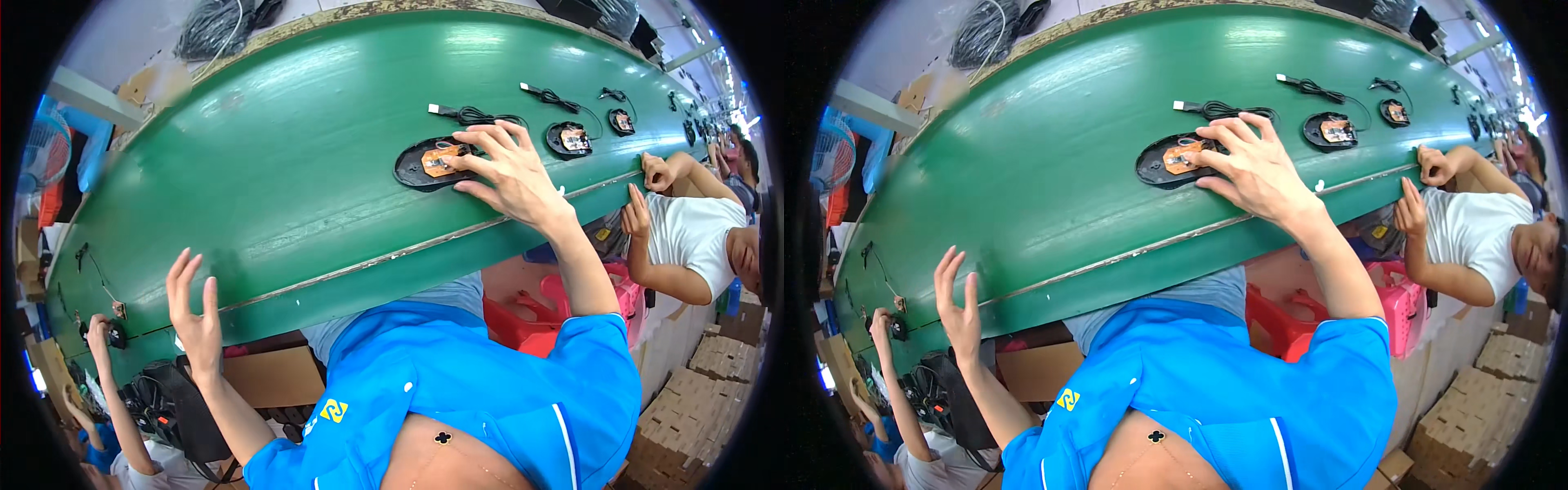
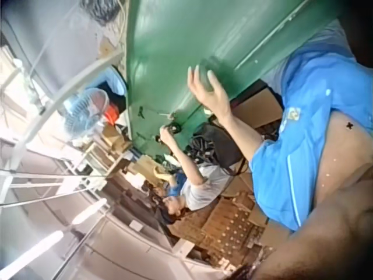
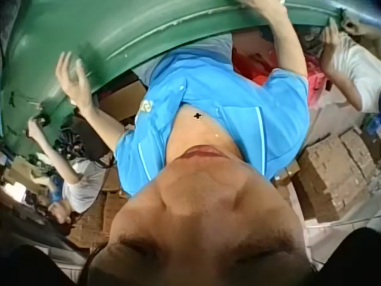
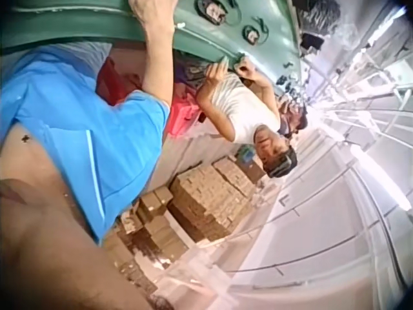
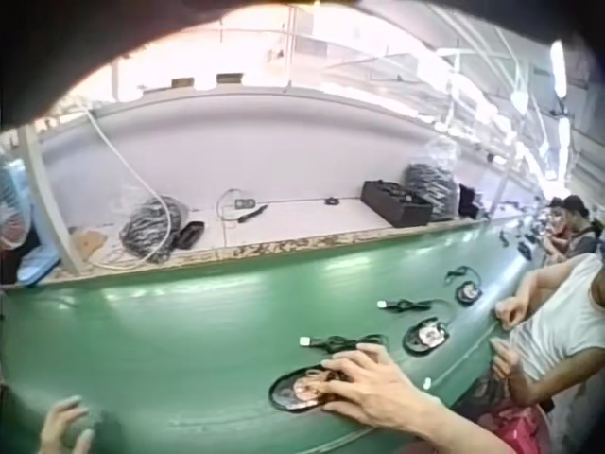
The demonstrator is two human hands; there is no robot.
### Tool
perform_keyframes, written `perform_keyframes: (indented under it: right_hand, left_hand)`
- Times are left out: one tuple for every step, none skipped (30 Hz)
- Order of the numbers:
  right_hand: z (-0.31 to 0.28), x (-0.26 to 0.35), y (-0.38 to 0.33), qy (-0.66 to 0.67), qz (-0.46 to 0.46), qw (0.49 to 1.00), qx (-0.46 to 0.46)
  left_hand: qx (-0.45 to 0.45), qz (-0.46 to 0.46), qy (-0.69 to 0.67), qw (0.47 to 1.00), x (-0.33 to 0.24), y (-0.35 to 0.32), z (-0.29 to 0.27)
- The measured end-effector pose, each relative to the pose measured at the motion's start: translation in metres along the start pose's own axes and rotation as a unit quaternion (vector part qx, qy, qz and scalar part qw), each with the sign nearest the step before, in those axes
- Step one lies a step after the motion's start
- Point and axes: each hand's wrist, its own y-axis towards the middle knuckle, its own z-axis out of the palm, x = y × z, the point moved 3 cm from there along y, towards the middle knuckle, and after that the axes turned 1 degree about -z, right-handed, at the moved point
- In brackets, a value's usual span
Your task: The person assembles computer mice on an assembly line by taking circuit boards, cables, and mouse base casings, fitting the circuit boards and wires into the mouse bases by hand, and placing the assembled units onto the conveyor belt.
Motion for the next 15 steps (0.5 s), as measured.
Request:
perform_keyframes:
  right_hand:
    - [0.0, 0.001, 0.001, 0.001, -0.003, 1.0, -0.004]
    - [-0.001, 0.002, 0.001, 0.009, -0.002, 1.0, -0.003]
    - [-0.001, 0.002, 0.001, 0.016, -0.001, 1.0, -0.003]
    - [0.0, 0.003, 0.002, 0.023, 0.0, 1.0, -0.002]
    - [0.0, 0.002, 0.002, 0.03, 0.002, 1.0, -0.001]
    - [0.001, 0.001, 0.003, 0.03, 0.003, 1.0, -0.002]
    - [0.001, 0.0, 0.003, 0.031, 0.001, 0.999, -0.007]
    - [0.002, -0.001, 0.003, 0.033, 0.0, 0.999, -0.012]
    - [0.003, -0.002, 0.003, 0.034, 0.0, 0.999, -0.016]
    - [0.003, -0.004, 0.002, 0.035, 0.0, 0.999, -0.02]
    - [0.003, -0.004, 0.003, 0.035, 0.0, 0.999, -0.019]
    - [0.002, -0.005, 0.004, 0.035, 0.0, 0.999, -0.017]
    - [0.001, -0.005, 0.004, 0.036, 0.001, 0.999, -0.014]
    - [0.0, -0.005, 0.005, 0.036, 0.002, 0.999, -0.011]
    - [-0.001, -0.006, 0.005, 0.036, 0.003, 0.999, -0.008]
  left_hand:
    - [-0.003, 0.0, 0.003, 1.0, -0.005, -0.002, -0.001]
    - [-0.004, -0.003, -0.001, 1.0, -0.009, -0.005, -0.002]
    - [-0.004, -0.005, -0.005, 1.0, -0.012, -0.006, -0.003]
    - [-0.003, -0.007, -0.009, 1.0, -0.014, -0.008, -0.004]
    - [-0.002, -0.009, -0.014, 1.0, -0.016, -0.009, -0.005]
    - [-0.003, -0.007, -0.013, 1.0, -0.016, -0.01, -0.006]
    - [-0.007, -0.013, -0.016, 1.0, -0.014, -0.012, -0.008]
    - [-0.011, -0.02, -0.02, 1.0, -0.012, -0.014, -0.009]
    - [-0.015, -0.026, -0.024, 0.999, -0.011, -0.015, -0.01]
    - [-0.018, -0.032, -0.028, 0.999, -0.01, -0.015, -0.009]
    - [-0.018, -0.032, -0.028, 0.999, -0.013, -0.014, -0.009]
    - [-0.016, -0.026, -0.03, 0.999, -0.017, -0.012, -0.009]
    - [-0.015, -0.02, -0.031, 0.999, -0.023, -0.011, -0.007]
    - [-0.013, -0.014, -0.034, 0.999, -0.029, -0.01, -0.006]
    - [-0.011, -0.008, -0.036, 0.999, -0.033, -0.009, -0.003]
